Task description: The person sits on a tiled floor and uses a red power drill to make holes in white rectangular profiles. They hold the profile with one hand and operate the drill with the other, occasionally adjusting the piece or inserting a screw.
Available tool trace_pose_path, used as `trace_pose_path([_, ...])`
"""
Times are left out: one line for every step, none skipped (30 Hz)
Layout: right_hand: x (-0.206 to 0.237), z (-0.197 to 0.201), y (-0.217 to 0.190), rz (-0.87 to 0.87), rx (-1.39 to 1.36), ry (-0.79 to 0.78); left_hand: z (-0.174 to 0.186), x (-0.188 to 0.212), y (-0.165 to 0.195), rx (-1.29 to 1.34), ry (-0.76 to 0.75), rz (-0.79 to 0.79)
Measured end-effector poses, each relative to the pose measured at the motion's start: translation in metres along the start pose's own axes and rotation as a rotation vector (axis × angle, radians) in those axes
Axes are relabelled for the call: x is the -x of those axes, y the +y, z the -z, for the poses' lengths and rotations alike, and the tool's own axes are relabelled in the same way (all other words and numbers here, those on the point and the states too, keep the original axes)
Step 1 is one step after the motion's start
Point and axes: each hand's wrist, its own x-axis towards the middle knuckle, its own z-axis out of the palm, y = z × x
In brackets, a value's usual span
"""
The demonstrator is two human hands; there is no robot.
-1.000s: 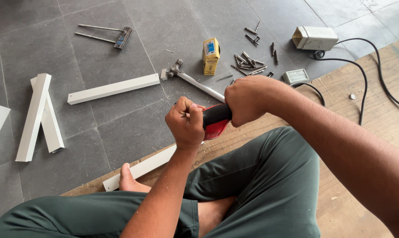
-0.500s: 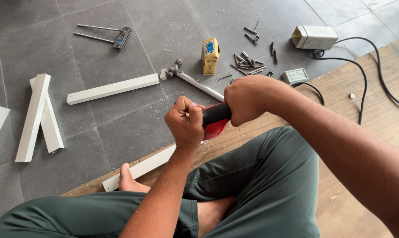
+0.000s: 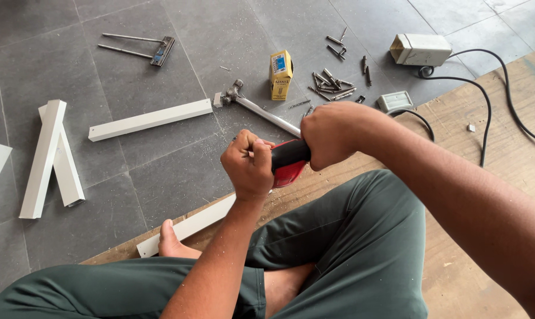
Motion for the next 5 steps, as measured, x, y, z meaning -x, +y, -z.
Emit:
trace_pose_path([-0.0001,-0.0005,-0.0011,-0.001,0.000,0.000,-0.0001,0.0000,-0.0004,0.003,0.000,0.013])
trace_pose_path([0.0000,0.0004,-0.0008,-0.004,0.001,0.001,-0.0004,-0.0005,-0.0004,0.010,0.002,0.010])
trace_pose_path([-0.0004,0.0019,0.0001,-0.006,0.007,0.003,-0.0002,-0.0012,-0.0007,0.017,0.005,0.006])
trace_pose_path([-0.0009,0.0022,-0.0001,-0.005,0.011,0.001,0.0007,0.0000,-0.0012,0.021,0.007,0.005])
trace_pose_path([-0.0021,0.0022,-0.0011,-0.002,0.015,-0.002,0.0016,0.0009,-0.0023,0.012,0.009,0.004])
